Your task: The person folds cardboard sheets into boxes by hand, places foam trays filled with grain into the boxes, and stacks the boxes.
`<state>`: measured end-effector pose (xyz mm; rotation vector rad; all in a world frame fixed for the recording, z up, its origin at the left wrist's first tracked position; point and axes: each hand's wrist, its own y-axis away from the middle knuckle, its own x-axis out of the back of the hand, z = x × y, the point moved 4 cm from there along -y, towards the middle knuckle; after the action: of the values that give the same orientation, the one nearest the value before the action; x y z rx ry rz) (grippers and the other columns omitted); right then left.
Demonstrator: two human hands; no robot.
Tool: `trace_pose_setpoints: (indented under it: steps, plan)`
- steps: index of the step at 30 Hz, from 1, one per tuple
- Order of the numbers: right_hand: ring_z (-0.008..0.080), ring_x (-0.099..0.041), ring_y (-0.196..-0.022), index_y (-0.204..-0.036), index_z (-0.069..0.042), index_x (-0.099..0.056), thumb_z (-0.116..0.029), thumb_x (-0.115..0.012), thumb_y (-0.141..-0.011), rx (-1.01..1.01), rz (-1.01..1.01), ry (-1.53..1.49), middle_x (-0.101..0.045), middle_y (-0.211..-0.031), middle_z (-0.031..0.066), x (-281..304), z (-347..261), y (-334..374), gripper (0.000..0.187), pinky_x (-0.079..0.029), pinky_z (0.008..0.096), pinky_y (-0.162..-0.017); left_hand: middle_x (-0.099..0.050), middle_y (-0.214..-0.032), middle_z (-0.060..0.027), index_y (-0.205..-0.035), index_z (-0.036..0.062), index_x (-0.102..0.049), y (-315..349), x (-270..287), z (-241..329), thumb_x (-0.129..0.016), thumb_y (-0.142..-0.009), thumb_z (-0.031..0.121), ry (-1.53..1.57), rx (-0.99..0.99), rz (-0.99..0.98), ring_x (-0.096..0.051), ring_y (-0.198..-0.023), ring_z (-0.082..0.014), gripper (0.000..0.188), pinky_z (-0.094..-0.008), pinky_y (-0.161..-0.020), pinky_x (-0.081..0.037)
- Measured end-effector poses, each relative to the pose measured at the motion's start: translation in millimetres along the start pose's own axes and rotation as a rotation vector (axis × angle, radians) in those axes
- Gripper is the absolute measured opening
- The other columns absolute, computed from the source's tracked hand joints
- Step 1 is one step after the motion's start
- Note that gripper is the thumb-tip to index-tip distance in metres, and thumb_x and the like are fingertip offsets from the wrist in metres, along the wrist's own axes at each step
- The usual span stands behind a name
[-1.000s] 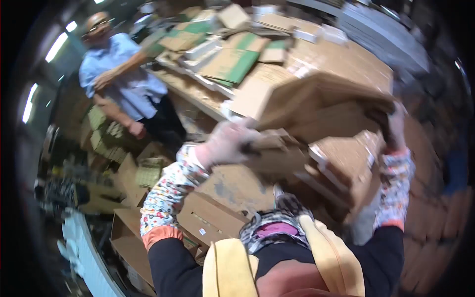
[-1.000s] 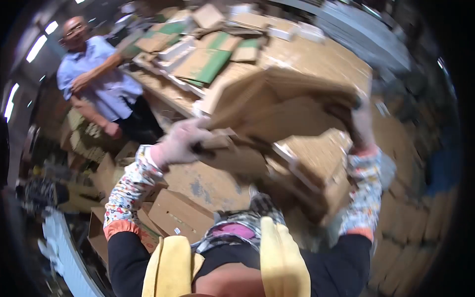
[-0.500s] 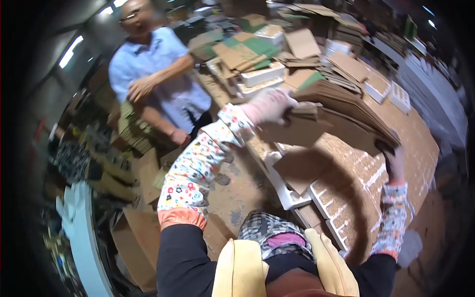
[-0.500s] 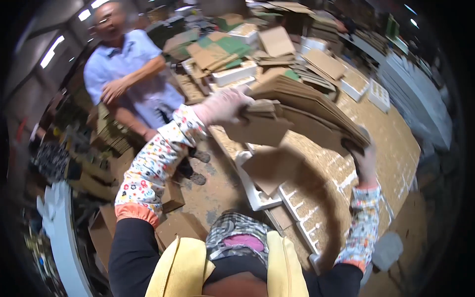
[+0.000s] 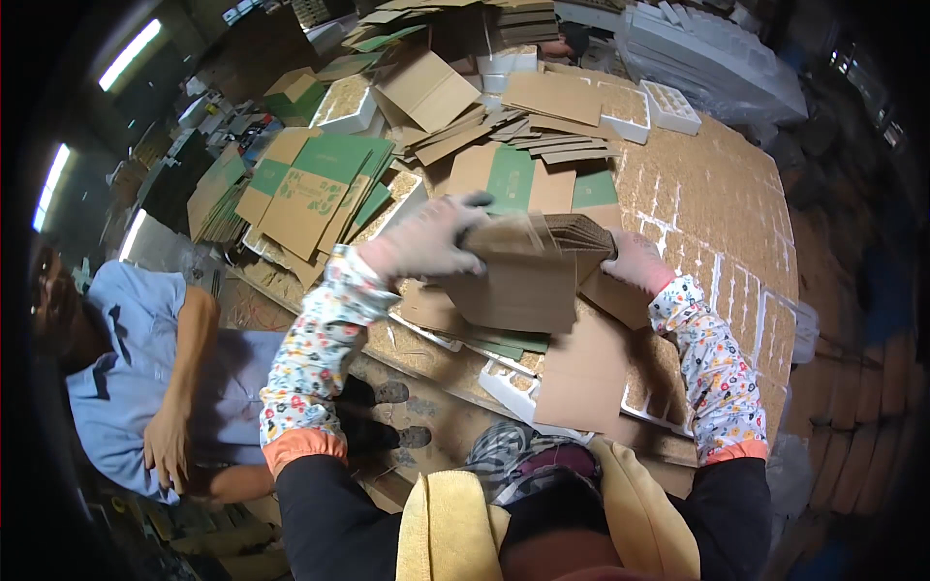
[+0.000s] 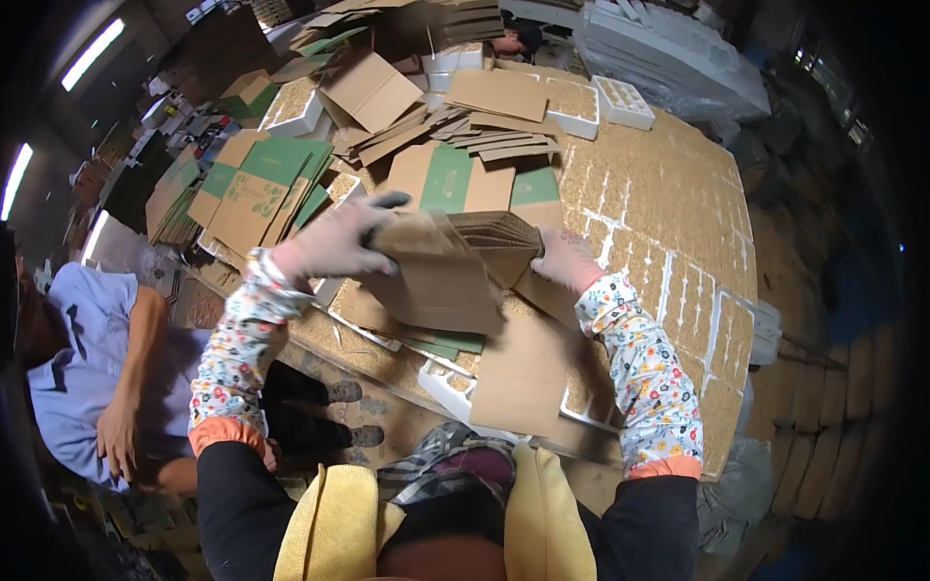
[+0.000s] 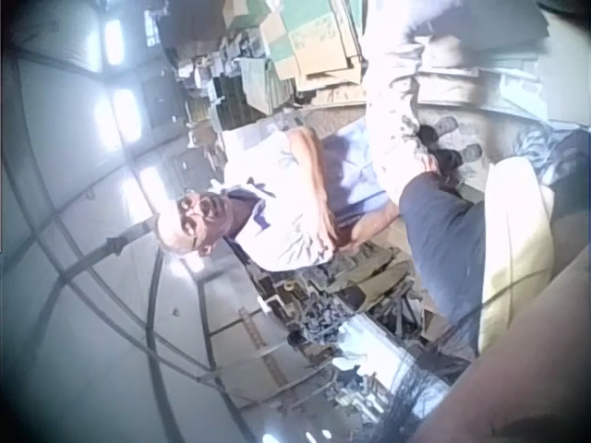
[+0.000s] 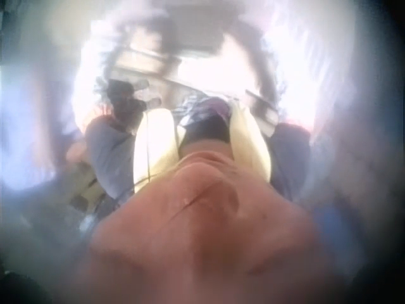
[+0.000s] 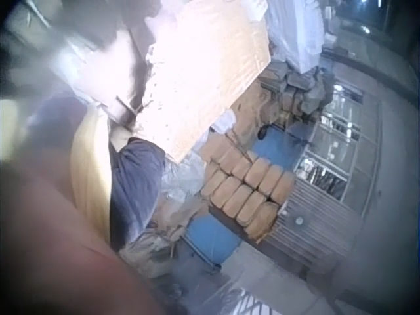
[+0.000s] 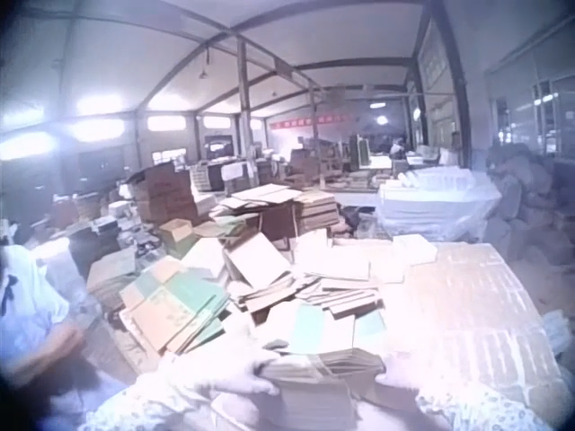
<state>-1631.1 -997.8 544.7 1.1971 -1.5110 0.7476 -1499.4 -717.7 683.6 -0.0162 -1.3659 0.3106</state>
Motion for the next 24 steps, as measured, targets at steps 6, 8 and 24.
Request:
trace_pose_setpoints:
  steps: [6, 8, 24]
  plan:
    - [0.0341, -0.062, -0.1, -0.117, -0.003, -0.054, -0.027, -0.062, -0.075, -0.027, 0.029, 0.041, -0.065, -0.103, 0.0206, 26.5, -55.8, -6.4, 0.049, -0.048, 0.0417, -0.088, -0.068, -0.087, -0.0106, -0.105, -0.0036, -0.065, -17.1, 105.0, -190.0, -0.073, -0.08, 0.03, 0.806, 0.635, 0.338, -0.063, -0.071, -0.0135, 0.043, -0.0256, -0.059, -0.049]
    - [0.0344, -0.063, -0.1, -0.116, -0.003, -0.052, -0.027, -0.061, -0.075, -0.025, 0.021, 0.069, -0.066, -0.101, 0.0208, 25.6, -61.3, -11.7, 0.048, -0.049, 0.0422, -0.087, -0.068, -0.087, -0.0133, -0.106, -0.0072, -0.062, -48.1, 89.1, -216.9, -0.073, -0.077, 0.046, 0.66, 0.744, 0.273, -0.065, -0.084, -0.0207, 0.062, -0.0304, -0.07, -0.052]
    - [0.0359, -0.065, -0.085, -0.116, 0.001, -0.043, -0.032, -0.065, -0.083, -0.072, 0.051, 0.079, -0.065, -0.089, 0.0198, 11.0, -68.5, 13.8, 0.051, -0.052, 0.0423, -0.075, -0.062, -0.114, -0.0199, -0.122, 0.0042, -0.047, -102.6, -118.4, -2.3, -0.068, -0.08, 0.042, -0.058, 0.482, -0.404, -0.058, -0.111, -0.0341, 0.061, -0.0412, -0.094, -0.045]
